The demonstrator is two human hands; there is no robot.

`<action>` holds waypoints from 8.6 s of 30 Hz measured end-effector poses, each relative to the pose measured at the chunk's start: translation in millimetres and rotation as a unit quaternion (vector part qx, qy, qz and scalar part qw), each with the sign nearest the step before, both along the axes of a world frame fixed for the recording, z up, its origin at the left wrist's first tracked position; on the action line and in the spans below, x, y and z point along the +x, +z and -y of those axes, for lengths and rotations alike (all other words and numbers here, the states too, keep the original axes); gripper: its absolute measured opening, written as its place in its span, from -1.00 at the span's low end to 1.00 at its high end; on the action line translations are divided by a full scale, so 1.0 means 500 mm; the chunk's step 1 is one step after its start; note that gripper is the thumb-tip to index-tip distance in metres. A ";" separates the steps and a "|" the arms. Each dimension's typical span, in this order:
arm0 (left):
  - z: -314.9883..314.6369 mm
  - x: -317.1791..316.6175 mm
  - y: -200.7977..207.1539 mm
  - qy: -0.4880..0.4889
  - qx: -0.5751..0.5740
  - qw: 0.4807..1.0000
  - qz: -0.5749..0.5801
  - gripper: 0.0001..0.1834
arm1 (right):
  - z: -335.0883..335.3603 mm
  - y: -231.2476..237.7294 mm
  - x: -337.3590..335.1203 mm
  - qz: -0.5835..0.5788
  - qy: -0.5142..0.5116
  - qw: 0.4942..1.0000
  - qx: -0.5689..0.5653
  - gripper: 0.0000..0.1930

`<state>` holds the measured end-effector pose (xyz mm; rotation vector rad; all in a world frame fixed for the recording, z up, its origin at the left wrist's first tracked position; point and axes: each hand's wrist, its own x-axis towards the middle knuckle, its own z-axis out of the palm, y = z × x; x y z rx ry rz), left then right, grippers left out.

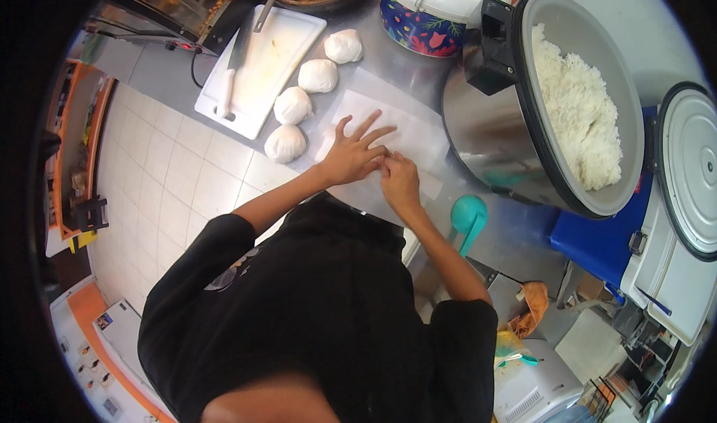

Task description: The person scoops cooked rice from a large cooker with a green scoop, places it on a cutting board, and shapes it into round balls by hand. The formed rice balls are placed in a row and then transferred into a cooler. The person also wipes the countertop with an orange cloth.

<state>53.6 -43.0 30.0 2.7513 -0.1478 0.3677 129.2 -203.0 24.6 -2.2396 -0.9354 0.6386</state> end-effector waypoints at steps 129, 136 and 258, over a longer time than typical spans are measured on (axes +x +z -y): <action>0.118 0.337 0.229 0.003 -0.604 0.788 0.118 -0.05 | 0.089 0.502 0.417 -0.141 -0.259 0.897 -0.328 -0.34; 0.113 0.330 0.220 0.010 -0.540 0.836 0.095 0.04 | 0.144 0.565 0.491 -0.333 -0.289 0.862 -0.249 -0.57; 0.015 -0.010 -0.038 0.015 -0.302 0.953 -0.005 -0.67 | -0.053 -0.054 0.176 0.060 -0.005 0.987 -0.146 -0.47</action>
